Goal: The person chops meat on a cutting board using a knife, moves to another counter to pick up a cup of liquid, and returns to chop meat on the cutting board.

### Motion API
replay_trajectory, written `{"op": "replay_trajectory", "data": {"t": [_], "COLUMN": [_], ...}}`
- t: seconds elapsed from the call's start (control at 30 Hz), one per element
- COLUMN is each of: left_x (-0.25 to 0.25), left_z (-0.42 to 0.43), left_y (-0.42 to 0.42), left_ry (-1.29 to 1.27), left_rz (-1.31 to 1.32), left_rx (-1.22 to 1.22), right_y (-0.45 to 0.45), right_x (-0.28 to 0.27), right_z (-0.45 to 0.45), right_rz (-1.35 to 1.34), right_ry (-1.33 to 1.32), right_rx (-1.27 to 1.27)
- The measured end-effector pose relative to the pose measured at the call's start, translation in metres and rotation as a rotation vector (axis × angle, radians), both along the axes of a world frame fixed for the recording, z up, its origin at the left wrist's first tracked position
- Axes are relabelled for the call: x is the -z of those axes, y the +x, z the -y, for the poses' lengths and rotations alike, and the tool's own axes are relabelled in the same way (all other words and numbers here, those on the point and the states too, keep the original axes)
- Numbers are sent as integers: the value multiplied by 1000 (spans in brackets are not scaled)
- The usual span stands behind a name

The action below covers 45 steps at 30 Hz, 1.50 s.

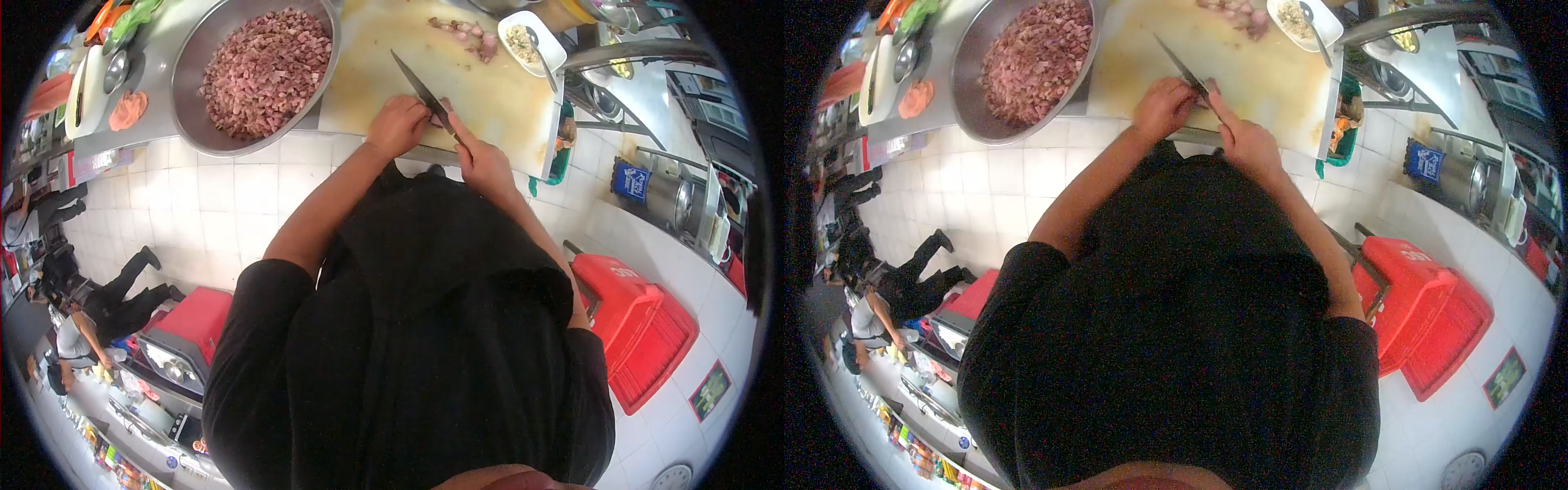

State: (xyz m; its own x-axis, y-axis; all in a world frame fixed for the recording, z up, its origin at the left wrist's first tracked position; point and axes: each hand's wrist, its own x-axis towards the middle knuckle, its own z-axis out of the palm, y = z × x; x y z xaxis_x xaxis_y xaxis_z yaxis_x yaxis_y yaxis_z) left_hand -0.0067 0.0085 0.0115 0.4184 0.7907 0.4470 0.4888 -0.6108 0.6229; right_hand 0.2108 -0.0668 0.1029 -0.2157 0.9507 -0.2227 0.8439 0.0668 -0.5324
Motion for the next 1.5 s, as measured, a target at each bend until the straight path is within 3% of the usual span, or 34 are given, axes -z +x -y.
{"op": "replay_trajectory", "data": {"t": [0.2,0.4,0.8,0.97,1.2,1.3,1.5], "left_x": [4,-4,3,5,-1,-1,-6], "left_z": [2,4,3,0,-1,-1,-3], "left_y": [-1,-2,-1,0,0,-3,-4], "left_ry": [-27,-9,-27,-21,-44,-82,-99], "left_rz": [-25,30,26,19,34,29,40], "left_rx": [-1,-15,-38,-53,-8,1,46], "right_y": [-5,-5,-5,-8,0,11,35], "right_x": [20,-7,-32,21,23,11,12], "right_z": [-9,-20,-2,2,-19,-7,3], "right_rz": [-64,-83,142,-9,-281,-414,-130], "right_ry": [83,60,-47,43,106,121,138], "right_rx": [1,-21,-107,-65,45,209,220]}}
